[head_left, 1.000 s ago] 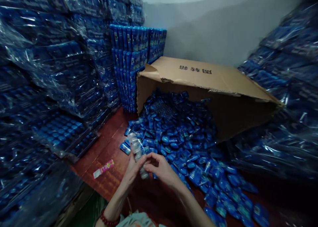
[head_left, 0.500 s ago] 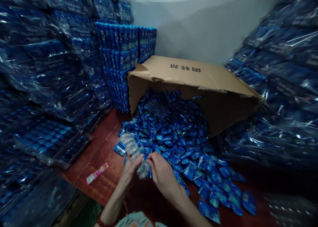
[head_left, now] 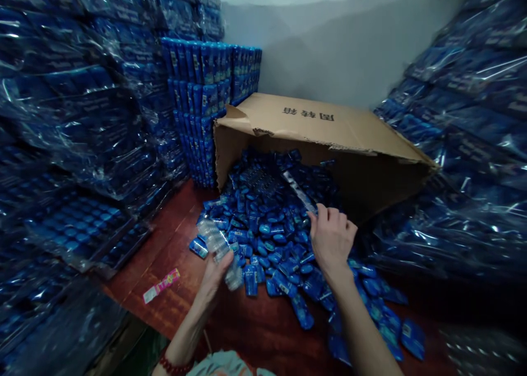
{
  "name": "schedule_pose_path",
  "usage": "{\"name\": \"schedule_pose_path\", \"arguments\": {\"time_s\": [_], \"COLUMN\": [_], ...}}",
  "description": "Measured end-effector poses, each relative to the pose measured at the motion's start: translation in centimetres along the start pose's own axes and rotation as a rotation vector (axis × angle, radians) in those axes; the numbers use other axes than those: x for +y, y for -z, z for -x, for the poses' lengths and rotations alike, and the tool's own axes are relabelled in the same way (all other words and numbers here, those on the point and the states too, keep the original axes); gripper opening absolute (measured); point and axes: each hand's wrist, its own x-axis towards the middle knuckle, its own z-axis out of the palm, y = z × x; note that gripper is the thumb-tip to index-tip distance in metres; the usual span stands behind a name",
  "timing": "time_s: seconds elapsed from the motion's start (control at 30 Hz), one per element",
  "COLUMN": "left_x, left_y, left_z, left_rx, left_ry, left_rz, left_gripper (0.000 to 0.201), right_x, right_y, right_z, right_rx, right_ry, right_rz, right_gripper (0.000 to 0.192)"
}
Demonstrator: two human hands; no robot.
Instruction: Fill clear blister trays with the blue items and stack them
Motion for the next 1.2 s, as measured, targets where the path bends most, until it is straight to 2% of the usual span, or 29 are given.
{"name": "schedule_pose_path", "arguments": {"time_s": [0.03,0.1,0.17,0.23,0.33,0.43,0.5,0.63,0.77,0.83,0.9,0.97,1.1,1.13,1.2], "left_x": [-0.2,-0.6,-1.0,-1.1,-1.0,-0.7,-0.5,-0.2,-0.3,-0.1,0.3,1.0,1.8,1.9,1.8], "left_y": [-0.2,-0.6,-1.1,-1.3,-1.3,-1.1,-0.8,-0.3,0.1,0.2,0.6,1.2,2.6,2.7,2.6], "left_z": [0.0,0.2,0.5,0.7,0.7,0.6,0.6,0.8,0.8,0.6,0.3,0.0,-0.5,-0.5,-0.4], "left_rx": [-0.003,-0.017,-0.034,-0.036,-0.013,0.037,0.066,0.022,0.016,0.039,0.084,0.142,0.226,0.235,0.222], "left_ry": [-0.003,0.009,0.025,0.025,-0.012,-0.024,-0.034,-0.017,0.003,0.009,0.02,0.018,0.004,0.003,0.006], "left_rz": [0.002,0.01,0.01,-0.012,-0.078,-0.137,-0.168,-0.186,-0.087,-0.041,0.008,0.067,0.118,0.117,0.115], "left_gripper": [0.066,0.064,0.061,0.062,0.067,0.078,0.087,0.094,0.096,0.091,0.082,0.073,0.058,0.057,0.057], "right_x": [0.0,-1.2,-3.4,-5.8,-8.4,-9.4,-9.4,-9.3,-9.8,-10.0,-10.1,-10.1,-10.1,-10.1,-10.2], "right_y": [-0.1,0.1,0.9,1.9,2.6,1.8,1.0,0.0,-0.2,0.1,0.6,1.1,0.8,0.4,-0.9], "right_z": [-0.2,0.5,2.2,4.3,6.5,7.3,7.4,7.1,6.5,6.0,5.4,4.6,2.2,1.4,-0.2], "right_rx": [-0.039,-0.193,-0.447,-0.715,-0.933,-1.037,-1.097,-1.272,-1.324,-1.317,-1.204,-0.951,-0.346,-0.25,-0.163], "right_ry": [-0.008,0.028,0.099,0.109,-0.069,-0.352,-0.46,-0.435,-0.399,-0.334,-0.222,-0.084,0.207,0.264,0.326], "right_rz": [-0.069,-0.35,-0.749,-1.098,-1.39,-1.561,-1.609,-1.622,-1.648,-1.647,-1.583,-1.395,-0.78,-0.644,-0.462], "right_gripper": [0.029,0.027,0.019,0.011,0.008,0.014,0.021,0.024,0.026,0.023,0.019,0.015,0.018,0.021,0.023]}}
